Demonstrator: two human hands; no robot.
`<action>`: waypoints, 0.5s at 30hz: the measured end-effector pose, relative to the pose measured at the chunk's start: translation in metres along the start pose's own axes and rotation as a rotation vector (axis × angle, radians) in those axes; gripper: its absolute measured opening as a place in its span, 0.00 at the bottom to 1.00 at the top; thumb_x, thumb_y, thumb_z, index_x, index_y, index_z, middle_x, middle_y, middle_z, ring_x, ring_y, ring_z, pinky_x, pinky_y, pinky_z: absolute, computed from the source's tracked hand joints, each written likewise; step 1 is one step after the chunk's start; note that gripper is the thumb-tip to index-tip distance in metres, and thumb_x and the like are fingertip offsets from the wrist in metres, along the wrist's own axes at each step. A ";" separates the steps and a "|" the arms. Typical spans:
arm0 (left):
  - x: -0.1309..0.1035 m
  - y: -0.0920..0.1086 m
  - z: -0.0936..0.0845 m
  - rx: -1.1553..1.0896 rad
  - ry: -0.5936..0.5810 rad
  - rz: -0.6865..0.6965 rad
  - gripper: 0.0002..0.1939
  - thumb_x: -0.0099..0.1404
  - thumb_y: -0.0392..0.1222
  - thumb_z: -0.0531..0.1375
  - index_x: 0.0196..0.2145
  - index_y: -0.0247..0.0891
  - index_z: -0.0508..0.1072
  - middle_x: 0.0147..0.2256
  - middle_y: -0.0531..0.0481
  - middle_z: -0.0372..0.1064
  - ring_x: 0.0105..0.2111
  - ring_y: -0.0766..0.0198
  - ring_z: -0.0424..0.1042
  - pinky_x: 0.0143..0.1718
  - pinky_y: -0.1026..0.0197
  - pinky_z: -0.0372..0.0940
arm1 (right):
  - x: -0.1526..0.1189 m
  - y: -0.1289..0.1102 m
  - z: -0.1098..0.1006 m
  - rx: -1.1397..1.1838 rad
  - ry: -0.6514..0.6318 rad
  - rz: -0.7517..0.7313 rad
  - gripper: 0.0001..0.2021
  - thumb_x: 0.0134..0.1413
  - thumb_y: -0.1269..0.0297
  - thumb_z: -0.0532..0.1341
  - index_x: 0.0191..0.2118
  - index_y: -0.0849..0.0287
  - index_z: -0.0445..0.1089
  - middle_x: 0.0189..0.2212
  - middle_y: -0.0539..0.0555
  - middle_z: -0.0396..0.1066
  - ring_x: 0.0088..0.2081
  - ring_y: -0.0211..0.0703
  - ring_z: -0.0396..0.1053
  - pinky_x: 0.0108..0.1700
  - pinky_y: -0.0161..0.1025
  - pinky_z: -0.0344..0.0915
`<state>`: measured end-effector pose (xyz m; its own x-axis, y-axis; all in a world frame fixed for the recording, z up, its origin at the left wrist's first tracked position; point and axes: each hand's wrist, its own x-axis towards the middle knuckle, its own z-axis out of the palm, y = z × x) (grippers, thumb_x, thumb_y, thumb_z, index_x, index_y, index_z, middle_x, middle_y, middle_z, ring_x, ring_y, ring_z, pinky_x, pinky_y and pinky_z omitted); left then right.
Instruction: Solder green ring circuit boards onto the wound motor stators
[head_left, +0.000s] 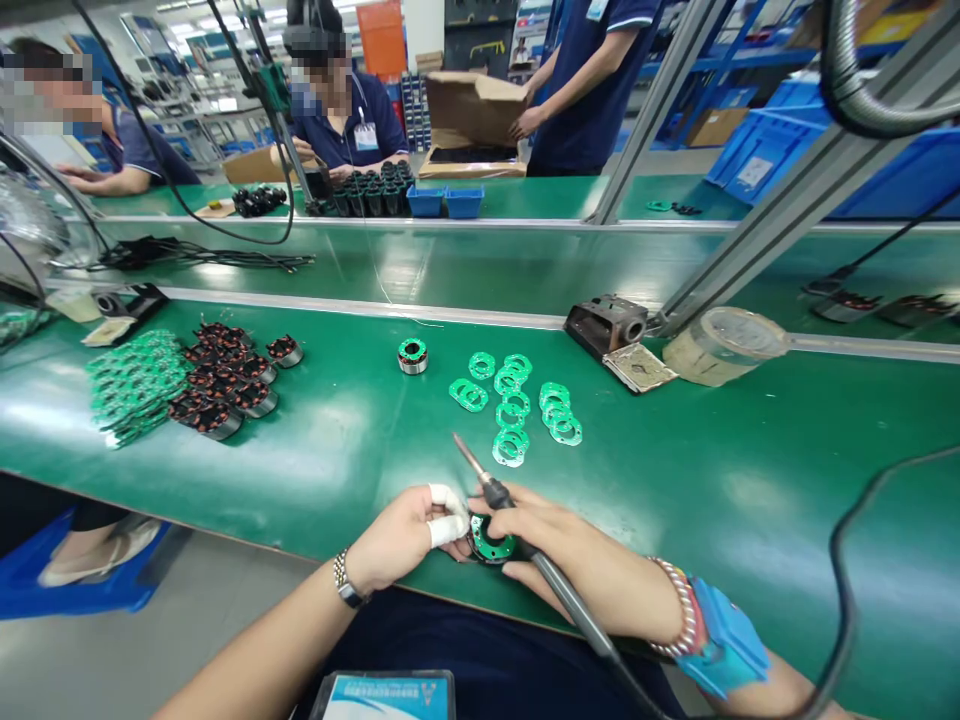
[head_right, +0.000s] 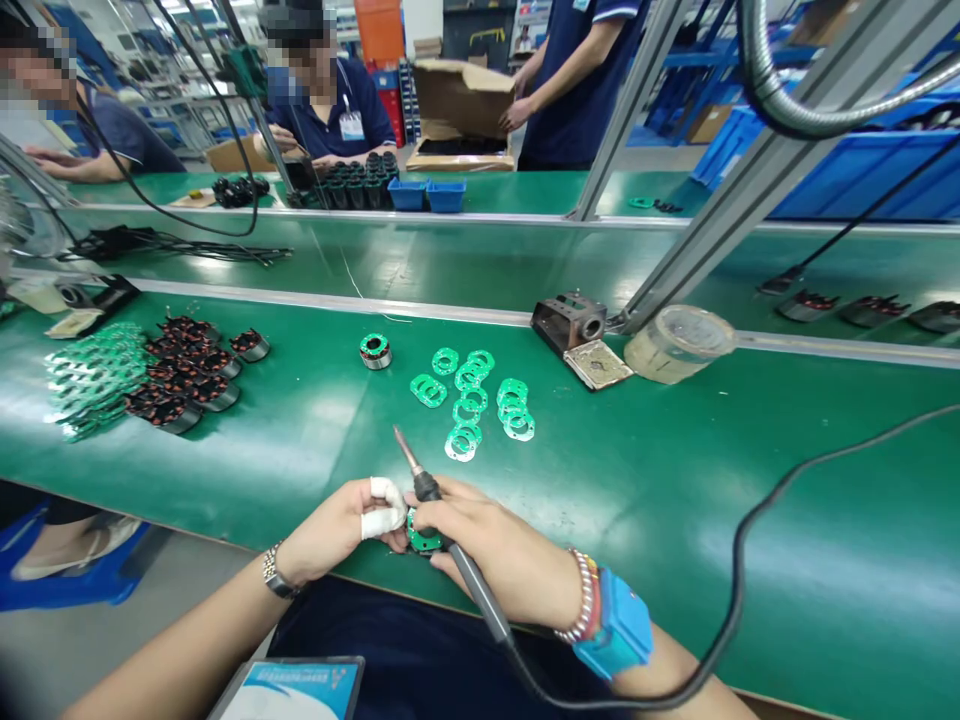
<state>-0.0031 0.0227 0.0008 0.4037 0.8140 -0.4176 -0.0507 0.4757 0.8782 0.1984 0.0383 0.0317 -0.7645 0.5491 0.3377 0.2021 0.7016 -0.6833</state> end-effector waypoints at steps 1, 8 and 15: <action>0.000 0.000 -0.002 0.001 0.008 0.010 0.13 0.52 0.46 0.64 0.24 0.33 0.69 0.21 0.51 0.70 0.23 0.65 0.70 0.30 0.62 0.65 | 0.002 0.002 0.001 0.002 -0.035 0.003 0.11 0.51 0.78 0.57 0.40 0.59 0.63 0.40 0.56 0.71 0.50 0.45 0.64 0.49 0.41 0.65; -0.015 -0.007 -0.008 0.136 0.146 0.084 0.11 0.56 0.42 0.60 0.37 0.35 0.73 0.33 0.47 0.73 0.31 0.63 0.71 0.38 0.59 0.65 | -0.011 0.005 0.019 -0.152 0.172 0.121 0.18 0.48 0.75 0.61 0.45 0.59 0.60 0.38 0.58 0.70 0.45 0.49 0.66 0.44 0.46 0.68; -0.031 -0.008 -0.002 0.233 0.123 0.198 0.04 0.54 0.38 0.62 0.24 0.36 0.71 0.30 0.49 0.72 0.31 0.63 0.70 0.36 0.62 0.64 | -0.017 -0.001 0.032 -0.266 0.325 0.155 0.14 0.53 0.71 0.56 0.46 0.58 0.59 0.36 0.58 0.69 0.43 0.51 0.66 0.41 0.48 0.69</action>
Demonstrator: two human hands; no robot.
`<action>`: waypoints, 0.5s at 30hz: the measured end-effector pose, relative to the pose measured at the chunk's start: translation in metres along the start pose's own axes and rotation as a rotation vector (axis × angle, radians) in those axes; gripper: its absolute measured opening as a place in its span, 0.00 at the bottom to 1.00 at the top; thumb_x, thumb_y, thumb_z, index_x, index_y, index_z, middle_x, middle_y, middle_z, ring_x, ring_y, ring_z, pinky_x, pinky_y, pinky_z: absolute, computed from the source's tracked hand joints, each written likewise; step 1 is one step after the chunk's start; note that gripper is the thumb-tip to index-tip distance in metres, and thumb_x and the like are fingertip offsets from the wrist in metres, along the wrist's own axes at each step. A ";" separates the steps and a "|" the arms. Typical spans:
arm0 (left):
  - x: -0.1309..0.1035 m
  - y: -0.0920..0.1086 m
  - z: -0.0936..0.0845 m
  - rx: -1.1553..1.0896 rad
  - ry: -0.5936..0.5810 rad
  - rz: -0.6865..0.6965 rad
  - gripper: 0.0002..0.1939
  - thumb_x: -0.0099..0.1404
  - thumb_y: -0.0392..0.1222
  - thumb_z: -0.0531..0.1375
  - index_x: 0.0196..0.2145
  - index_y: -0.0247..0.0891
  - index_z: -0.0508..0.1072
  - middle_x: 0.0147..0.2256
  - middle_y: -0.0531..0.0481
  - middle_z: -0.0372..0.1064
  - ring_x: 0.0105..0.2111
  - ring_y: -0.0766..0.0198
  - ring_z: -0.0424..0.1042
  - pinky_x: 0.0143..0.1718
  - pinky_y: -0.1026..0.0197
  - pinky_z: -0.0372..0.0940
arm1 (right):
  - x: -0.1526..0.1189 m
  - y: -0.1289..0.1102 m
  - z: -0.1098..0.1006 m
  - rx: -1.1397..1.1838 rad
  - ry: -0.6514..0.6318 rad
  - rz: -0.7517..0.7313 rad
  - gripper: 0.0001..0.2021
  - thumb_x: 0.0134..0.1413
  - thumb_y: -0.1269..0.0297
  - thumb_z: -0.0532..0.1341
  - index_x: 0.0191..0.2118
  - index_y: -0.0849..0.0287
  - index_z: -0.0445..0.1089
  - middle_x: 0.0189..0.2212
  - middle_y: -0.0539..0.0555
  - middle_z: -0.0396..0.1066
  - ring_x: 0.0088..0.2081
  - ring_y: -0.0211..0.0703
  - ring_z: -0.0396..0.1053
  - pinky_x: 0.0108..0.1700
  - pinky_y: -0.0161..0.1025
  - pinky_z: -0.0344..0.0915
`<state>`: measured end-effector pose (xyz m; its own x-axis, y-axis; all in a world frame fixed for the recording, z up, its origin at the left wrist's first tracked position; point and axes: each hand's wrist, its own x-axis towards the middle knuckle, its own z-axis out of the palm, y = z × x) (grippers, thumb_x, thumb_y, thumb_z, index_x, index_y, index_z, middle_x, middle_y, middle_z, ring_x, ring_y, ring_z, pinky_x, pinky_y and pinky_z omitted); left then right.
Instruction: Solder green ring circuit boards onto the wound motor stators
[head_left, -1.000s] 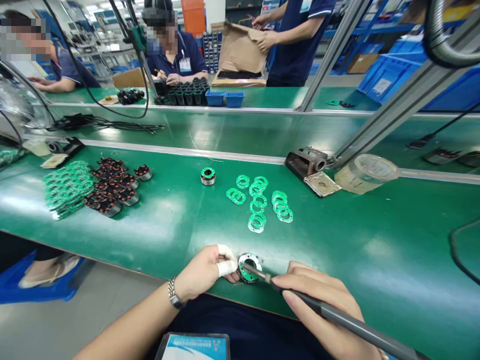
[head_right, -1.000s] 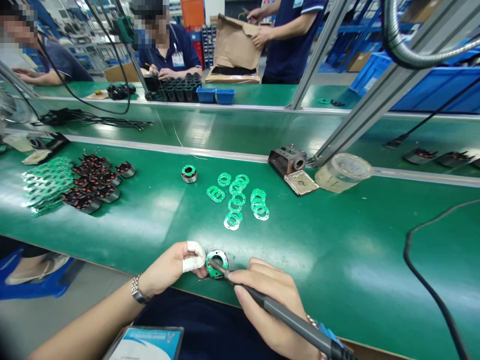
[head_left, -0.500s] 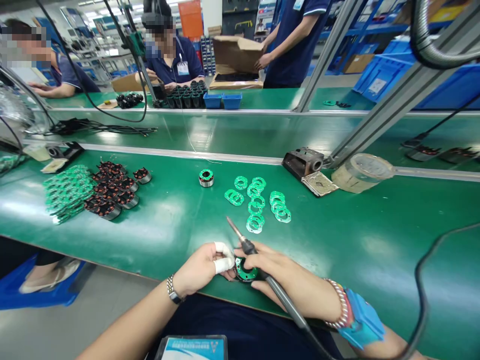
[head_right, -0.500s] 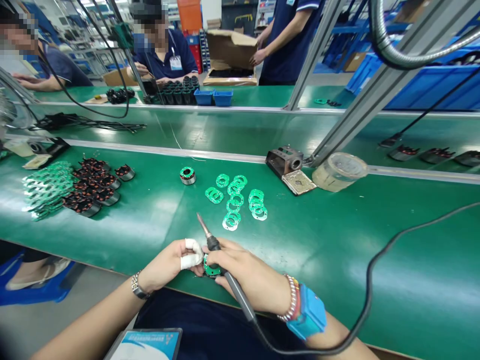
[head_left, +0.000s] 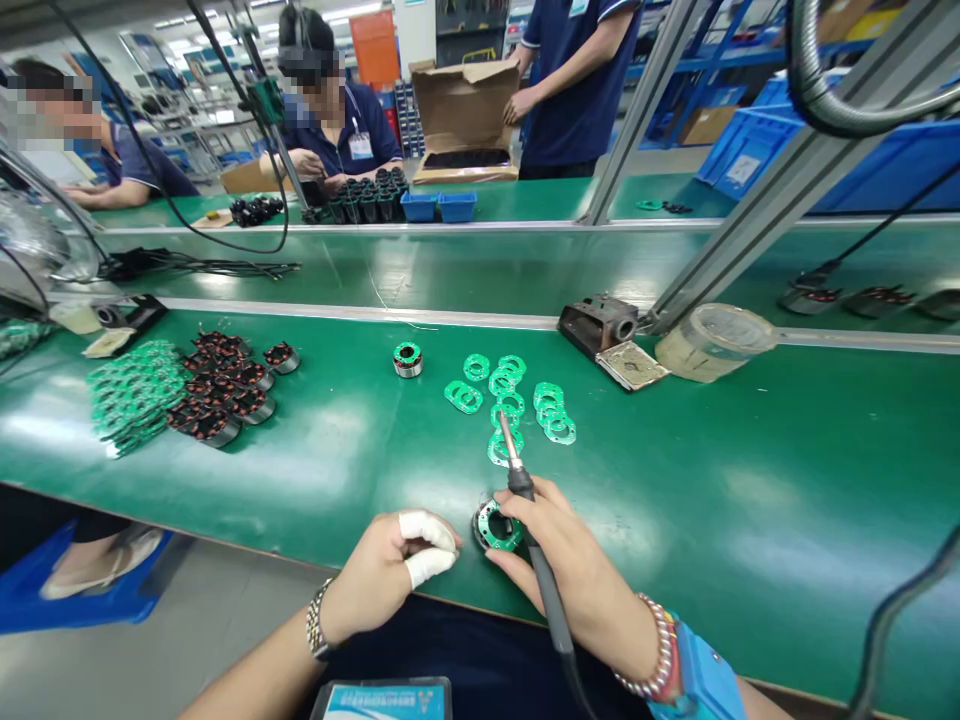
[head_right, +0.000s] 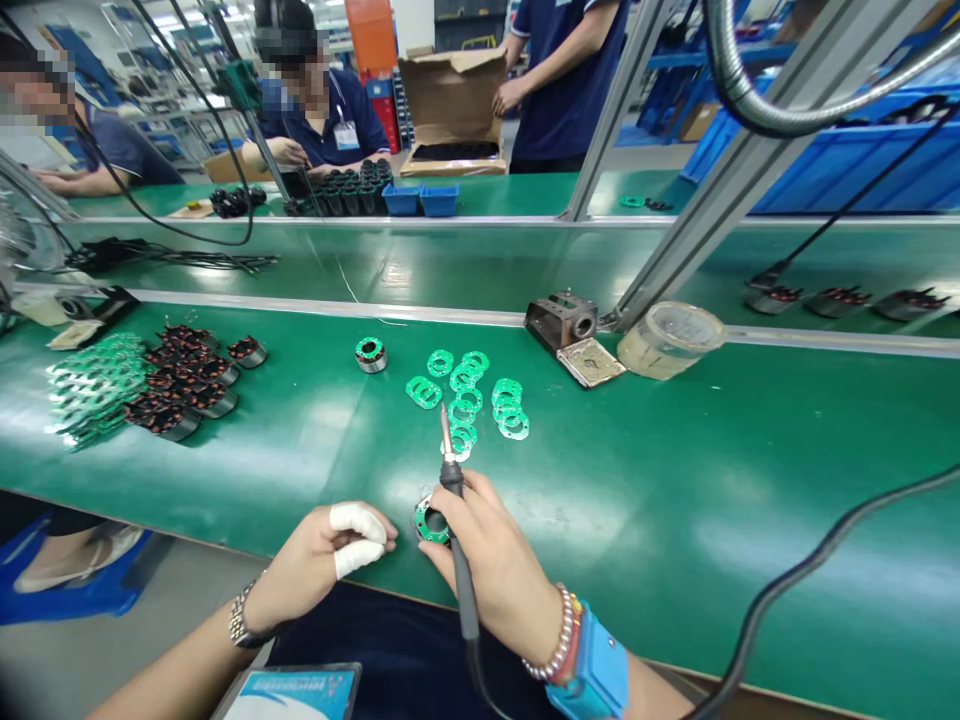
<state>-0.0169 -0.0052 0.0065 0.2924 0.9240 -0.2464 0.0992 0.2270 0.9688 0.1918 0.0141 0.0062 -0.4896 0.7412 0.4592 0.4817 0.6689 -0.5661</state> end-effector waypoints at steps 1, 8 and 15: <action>-0.001 0.001 -0.001 -0.008 0.006 0.025 0.05 0.55 0.38 0.61 0.24 0.36 0.70 0.30 0.48 0.72 0.31 0.63 0.70 0.36 0.62 0.64 | 0.000 -0.001 0.000 -0.009 0.009 0.003 0.13 0.54 0.72 0.56 0.46 0.58 0.59 0.36 0.58 0.69 0.43 0.51 0.65 0.41 0.49 0.69; 0.013 -0.001 0.004 -0.157 0.126 -0.185 0.14 0.50 0.42 0.65 0.34 0.34 0.70 0.29 0.48 0.72 0.26 0.65 0.70 0.31 0.62 0.65 | -0.001 -0.001 0.001 0.001 0.017 0.005 0.14 0.53 0.73 0.56 0.46 0.59 0.58 0.37 0.59 0.68 0.44 0.51 0.64 0.42 0.48 0.68; 0.020 0.003 0.015 -0.150 0.166 -0.048 0.12 0.54 0.46 0.62 0.23 0.35 0.68 0.22 0.52 0.67 0.23 0.66 0.68 0.29 0.64 0.64 | 0.000 -0.001 0.001 0.010 0.024 0.003 0.13 0.52 0.73 0.57 0.44 0.58 0.59 0.36 0.58 0.68 0.43 0.50 0.65 0.41 0.47 0.69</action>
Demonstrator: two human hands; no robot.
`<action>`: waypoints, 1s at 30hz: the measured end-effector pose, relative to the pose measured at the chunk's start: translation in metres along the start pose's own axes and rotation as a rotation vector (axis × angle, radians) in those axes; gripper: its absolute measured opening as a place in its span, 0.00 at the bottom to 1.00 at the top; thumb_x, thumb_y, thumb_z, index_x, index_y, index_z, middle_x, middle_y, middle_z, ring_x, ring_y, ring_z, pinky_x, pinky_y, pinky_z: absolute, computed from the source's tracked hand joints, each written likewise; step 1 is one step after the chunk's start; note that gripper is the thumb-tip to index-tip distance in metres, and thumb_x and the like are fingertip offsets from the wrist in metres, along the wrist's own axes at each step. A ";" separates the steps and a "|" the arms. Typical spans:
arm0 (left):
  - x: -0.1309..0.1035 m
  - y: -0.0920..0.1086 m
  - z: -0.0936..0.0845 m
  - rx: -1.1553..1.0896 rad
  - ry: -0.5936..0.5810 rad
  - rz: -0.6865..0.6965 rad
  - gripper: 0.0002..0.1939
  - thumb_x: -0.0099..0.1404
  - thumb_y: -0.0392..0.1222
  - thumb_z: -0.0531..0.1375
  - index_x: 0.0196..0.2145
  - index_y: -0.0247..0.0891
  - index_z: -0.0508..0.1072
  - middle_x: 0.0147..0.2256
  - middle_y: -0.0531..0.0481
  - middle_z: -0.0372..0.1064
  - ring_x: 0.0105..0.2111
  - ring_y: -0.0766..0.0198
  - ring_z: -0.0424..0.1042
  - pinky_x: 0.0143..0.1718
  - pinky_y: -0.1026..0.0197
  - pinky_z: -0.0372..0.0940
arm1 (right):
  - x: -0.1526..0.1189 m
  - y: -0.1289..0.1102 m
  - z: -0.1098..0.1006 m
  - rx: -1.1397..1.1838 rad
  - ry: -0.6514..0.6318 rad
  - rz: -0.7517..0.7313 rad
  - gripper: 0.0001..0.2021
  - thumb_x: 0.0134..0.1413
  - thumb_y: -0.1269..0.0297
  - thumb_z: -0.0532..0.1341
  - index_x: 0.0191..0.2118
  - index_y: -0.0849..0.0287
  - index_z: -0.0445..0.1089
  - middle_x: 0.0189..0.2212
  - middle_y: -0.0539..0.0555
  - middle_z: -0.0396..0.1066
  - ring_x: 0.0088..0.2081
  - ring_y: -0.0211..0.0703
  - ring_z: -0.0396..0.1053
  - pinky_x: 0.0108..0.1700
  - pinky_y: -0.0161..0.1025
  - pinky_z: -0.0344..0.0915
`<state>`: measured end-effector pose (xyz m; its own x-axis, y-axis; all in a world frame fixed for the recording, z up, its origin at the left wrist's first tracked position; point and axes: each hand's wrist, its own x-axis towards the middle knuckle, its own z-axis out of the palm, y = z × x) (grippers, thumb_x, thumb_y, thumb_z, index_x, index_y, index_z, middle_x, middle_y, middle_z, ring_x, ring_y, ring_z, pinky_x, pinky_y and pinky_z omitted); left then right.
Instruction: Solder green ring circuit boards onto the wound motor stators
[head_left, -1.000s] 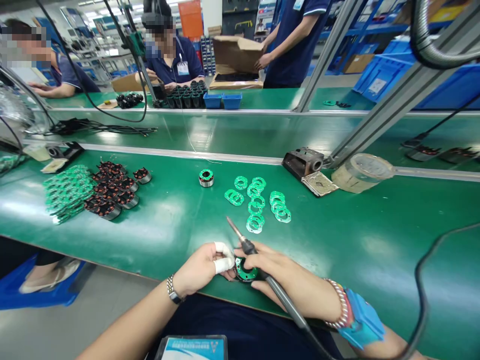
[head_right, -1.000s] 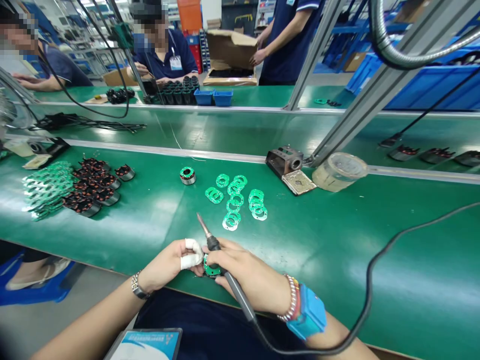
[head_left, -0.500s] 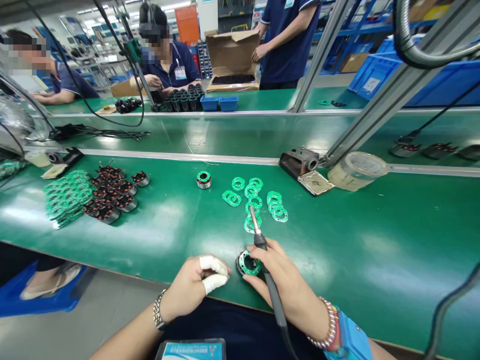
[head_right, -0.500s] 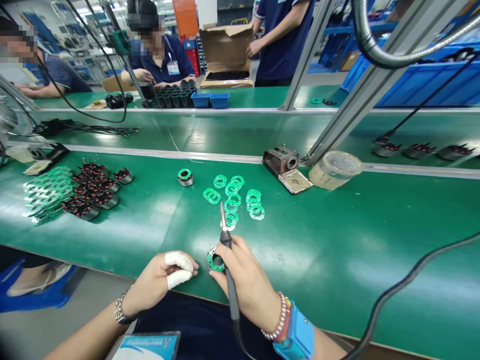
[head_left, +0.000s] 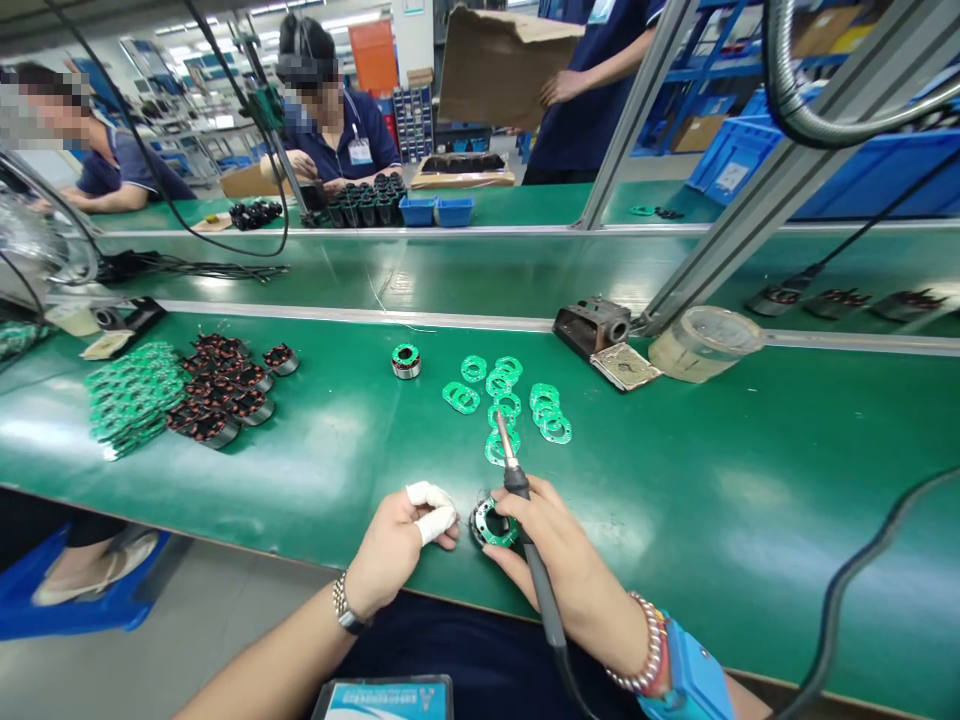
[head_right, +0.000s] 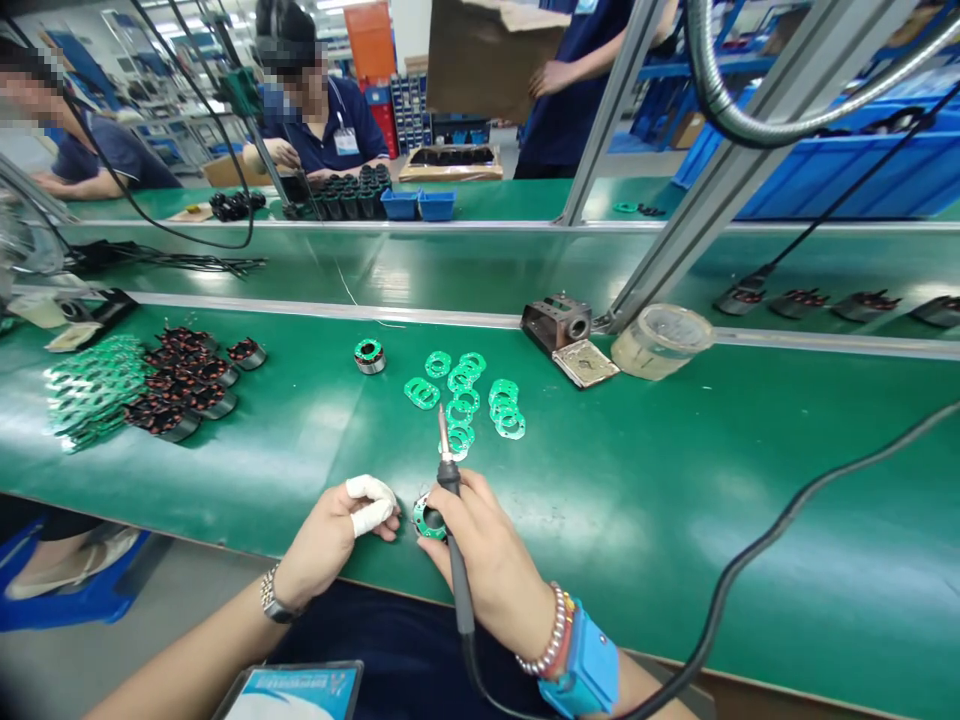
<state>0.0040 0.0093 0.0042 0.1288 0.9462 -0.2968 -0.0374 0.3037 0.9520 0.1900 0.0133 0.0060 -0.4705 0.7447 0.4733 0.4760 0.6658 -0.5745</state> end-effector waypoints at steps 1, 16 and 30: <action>-0.002 0.002 -0.002 0.016 0.030 0.052 0.11 0.54 0.46 0.61 0.23 0.35 0.68 0.22 0.52 0.67 0.24 0.66 0.68 0.30 0.64 0.64 | 0.000 0.000 0.000 0.003 0.003 0.001 0.13 0.52 0.73 0.57 0.44 0.58 0.59 0.36 0.58 0.68 0.42 0.50 0.65 0.41 0.46 0.69; 0.002 -0.001 0.011 -0.038 -0.034 -0.086 0.12 0.48 0.46 0.66 0.23 0.34 0.72 0.22 0.53 0.67 0.22 0.69 0.64 0.26 0.65 0.63 | 0.000 0.000 0.004 0.009 0.052 0.012 0.12 0.53 0.69 0.57 0.45 0.59 0.60 0.36 0.60 0.68 0.43 0.52 0.65 0.39 0.49 0.69; 0.007 0.008 0.004 -0.043 -0.194 -0.150 0.12 0.46 0.43 0.67 0.23 0.33 0.70 0.21 0.53 0.67 0.22 0.69 0.65 0.27 0.65 0.62 | 0.018 0.002 0.001 0.035 -0.027 -0.204 0.11 0.57 0.75 0.50 0.43 0.59 0.63 0.31 0.56 0.70 0.41 0.47 0.65 0.40 0.44 0.67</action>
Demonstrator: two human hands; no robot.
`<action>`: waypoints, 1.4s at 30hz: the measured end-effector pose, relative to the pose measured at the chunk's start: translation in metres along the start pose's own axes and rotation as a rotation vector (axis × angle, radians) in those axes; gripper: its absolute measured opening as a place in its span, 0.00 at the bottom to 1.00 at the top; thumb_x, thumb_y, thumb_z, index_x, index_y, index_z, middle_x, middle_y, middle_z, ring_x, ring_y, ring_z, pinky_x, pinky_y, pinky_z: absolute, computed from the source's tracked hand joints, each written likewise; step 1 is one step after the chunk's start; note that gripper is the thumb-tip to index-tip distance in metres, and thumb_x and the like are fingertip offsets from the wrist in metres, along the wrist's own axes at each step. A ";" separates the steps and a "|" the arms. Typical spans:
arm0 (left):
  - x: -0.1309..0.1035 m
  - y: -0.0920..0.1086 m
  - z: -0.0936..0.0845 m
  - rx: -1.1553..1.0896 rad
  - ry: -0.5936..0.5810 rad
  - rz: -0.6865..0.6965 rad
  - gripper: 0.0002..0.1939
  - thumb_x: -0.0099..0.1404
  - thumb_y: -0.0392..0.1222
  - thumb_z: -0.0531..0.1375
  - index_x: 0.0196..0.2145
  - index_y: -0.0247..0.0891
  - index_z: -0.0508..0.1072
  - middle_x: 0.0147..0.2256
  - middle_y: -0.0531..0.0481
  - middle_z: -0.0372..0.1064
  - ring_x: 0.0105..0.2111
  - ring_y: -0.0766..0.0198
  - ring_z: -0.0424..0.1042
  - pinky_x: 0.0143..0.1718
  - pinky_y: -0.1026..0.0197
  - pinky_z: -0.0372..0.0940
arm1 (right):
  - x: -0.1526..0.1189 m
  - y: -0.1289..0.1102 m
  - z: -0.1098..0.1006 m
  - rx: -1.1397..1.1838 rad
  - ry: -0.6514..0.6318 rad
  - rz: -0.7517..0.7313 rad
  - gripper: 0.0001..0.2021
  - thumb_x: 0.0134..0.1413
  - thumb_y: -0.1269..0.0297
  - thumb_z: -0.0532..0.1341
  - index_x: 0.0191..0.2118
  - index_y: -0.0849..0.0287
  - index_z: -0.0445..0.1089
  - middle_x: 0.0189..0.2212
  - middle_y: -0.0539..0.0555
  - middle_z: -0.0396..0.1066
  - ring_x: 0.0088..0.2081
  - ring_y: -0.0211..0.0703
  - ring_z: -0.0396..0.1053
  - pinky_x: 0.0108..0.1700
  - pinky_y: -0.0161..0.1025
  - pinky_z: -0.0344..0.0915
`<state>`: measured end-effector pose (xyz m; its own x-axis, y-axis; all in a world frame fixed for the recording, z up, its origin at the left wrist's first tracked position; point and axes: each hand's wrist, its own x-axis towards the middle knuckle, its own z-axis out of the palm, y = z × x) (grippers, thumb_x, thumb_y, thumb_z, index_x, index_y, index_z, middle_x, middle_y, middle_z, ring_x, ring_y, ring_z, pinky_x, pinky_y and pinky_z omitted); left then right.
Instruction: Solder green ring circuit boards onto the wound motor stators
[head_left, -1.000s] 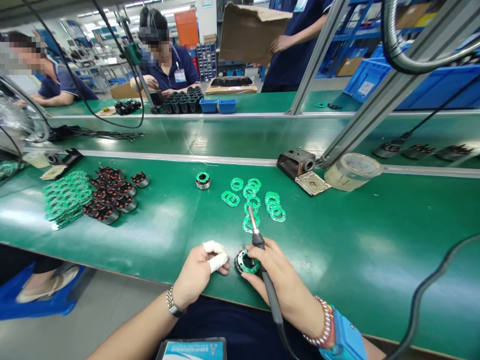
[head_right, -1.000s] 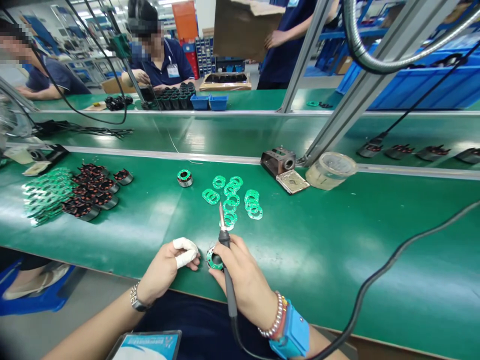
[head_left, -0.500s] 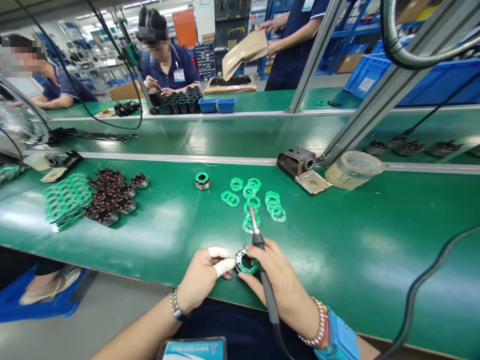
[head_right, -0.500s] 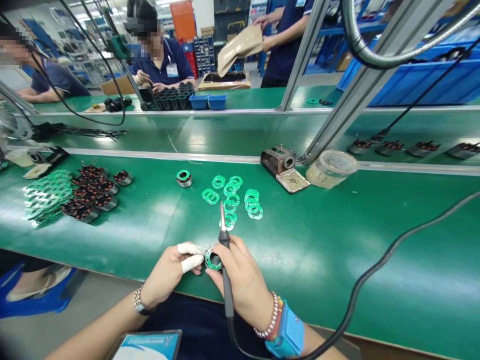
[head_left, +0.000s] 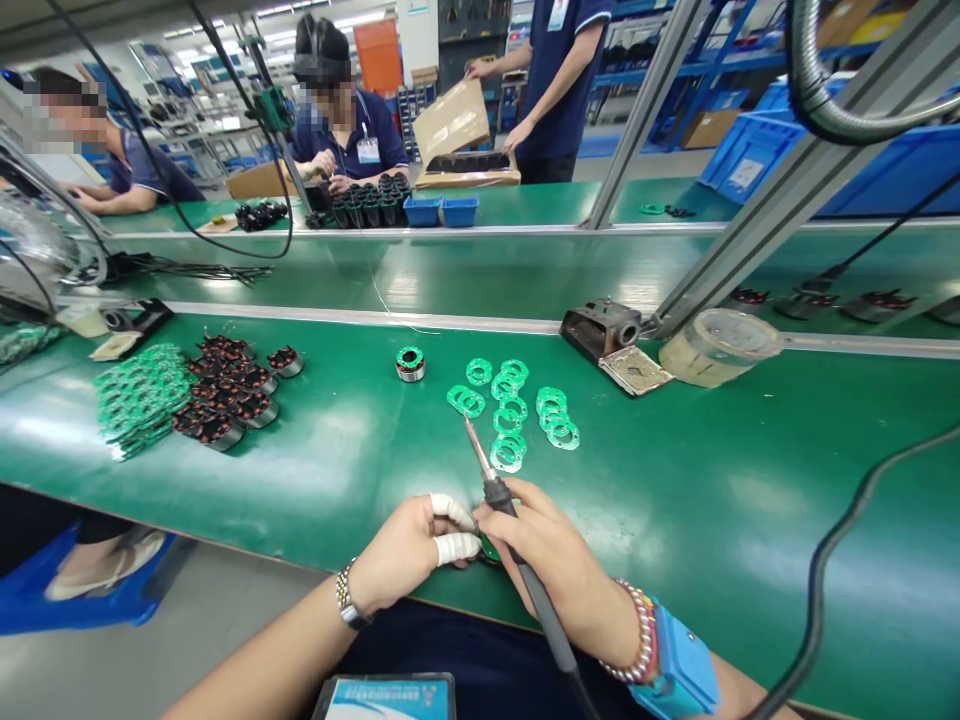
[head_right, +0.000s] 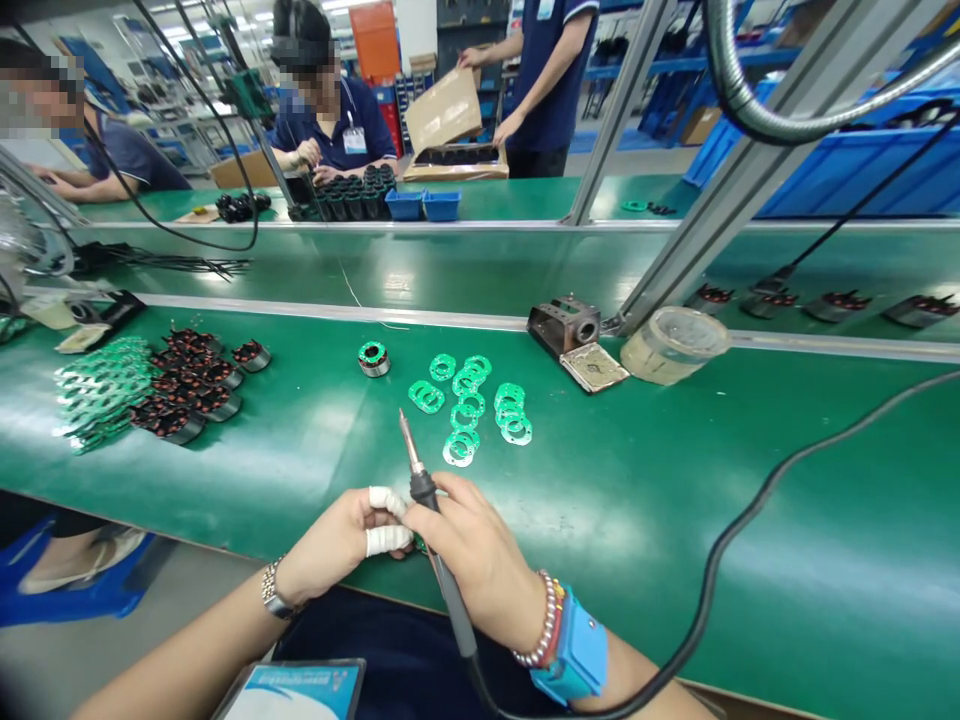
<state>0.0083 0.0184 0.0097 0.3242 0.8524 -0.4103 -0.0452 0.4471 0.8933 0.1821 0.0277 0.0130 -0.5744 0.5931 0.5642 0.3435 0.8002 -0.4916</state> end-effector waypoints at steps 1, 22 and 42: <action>-0.001 -0.001 -0.001 -0.005 0.006 0.001 0.13 0.47 0.45 0.67 0.23 0.33 0.70 0.21 0.53 0.68 0.22 0.69 0.66 0.27 0.65 0.63 | -0.001 0.000 0.000 0.002 -0.003 0.003 0.11 0.57 0.75 0.49 0.43 0.59 0.63 0.31 0.56 0.70 0.41 0.47 0.65 0.41 0.44 0.67; -0.001 -0.008 -0.004 -0.024 0.019 0.022 0.17 0.53 0.53 0.62 0.25 0.35 0.65 0.21 0.55 0.64 0.20 0.69 0.68 0.26 0.65 0.64 | -0.011 -0.016 -0.027 0.111 0.185 0.170 0.08 0.55 0.74 0.54 0.40 0.57 0.66 0.20 0.50 0.66 0.22 0.39 0.65 0.24 0.35 0.65; -0.001 -0.009 -0.005 0.007 0.027 0.012 0.15 0.55 0.50 0.61 0.25 0.35 0.64 0.21 0.54 0.66 0.20 0.68 0.69 0.27 0.64 0.64 | -0.017 -0.024 -0.037 0.189 0.098 0.216 0.11 0.51 0.77 0.55 0.38 0.60 0.70 0.20 0.52 0.66 0.22 0.39 0.63 0.24 0.37 0.64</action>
<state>0.0036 0.0149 0.0016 0.2978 0.8648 -0.4043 -0.0426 0.4352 0.8993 0.2105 0.0019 0.0397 -0.4252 0.7609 0.4901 0.3000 0.6294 -0.7169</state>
